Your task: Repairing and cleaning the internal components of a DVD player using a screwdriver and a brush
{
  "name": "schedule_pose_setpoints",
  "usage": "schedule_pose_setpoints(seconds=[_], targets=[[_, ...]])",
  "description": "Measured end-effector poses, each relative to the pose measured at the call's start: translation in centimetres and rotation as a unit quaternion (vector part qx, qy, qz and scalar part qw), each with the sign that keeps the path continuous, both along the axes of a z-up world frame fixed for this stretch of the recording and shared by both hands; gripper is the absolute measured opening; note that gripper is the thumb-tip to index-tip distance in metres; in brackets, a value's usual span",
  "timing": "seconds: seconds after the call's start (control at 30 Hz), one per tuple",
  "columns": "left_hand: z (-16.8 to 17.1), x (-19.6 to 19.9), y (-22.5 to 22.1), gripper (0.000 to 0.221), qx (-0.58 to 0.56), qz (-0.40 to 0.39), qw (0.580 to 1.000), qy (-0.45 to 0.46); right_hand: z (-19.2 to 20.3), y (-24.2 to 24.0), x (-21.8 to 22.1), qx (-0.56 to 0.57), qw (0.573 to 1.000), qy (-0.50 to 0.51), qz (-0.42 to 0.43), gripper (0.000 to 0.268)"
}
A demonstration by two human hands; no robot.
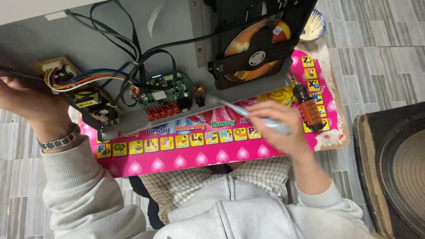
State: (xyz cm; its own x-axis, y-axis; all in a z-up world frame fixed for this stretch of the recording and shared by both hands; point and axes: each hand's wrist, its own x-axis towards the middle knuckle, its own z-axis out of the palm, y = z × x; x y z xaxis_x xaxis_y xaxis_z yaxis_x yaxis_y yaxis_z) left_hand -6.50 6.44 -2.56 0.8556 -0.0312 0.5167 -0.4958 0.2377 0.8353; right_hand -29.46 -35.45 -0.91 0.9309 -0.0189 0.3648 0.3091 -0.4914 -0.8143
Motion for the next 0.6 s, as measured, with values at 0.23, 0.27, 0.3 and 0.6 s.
schedule_pose_setpoints(seconds=[0.23, 0.27, 0.3, 0.6], targets=[[0.4, -0.2, -0.2, 0.065, 0.003, 0.000, 1.000, -0.004, 0.0, -1.6, 1.0, 0.056, 0.997, 0.010, -0.044, 0.016], [0.6, -0.3, -0.2, 0.062, 0.019, -0.010, 0.999, -0.028, 0.1, -1.4, 1.4, 0.064, 0.998, 0.027, 0.007, 0.015], [0.7, -0.3, -0.1, 0.059, 0.036, -0.018, 0.998, -0.053, 0.3, -1.3, 1.8, 0.071, 0.995, 0.043, 0.058, 0.015], [1.6, -0.9, -0.9, 0.054, 0.007, 0.013, 0.999, -0.038, -0.3, -1.0, 2.4, 0.100, 0.992, 0.070, 0.003, 0.020]])
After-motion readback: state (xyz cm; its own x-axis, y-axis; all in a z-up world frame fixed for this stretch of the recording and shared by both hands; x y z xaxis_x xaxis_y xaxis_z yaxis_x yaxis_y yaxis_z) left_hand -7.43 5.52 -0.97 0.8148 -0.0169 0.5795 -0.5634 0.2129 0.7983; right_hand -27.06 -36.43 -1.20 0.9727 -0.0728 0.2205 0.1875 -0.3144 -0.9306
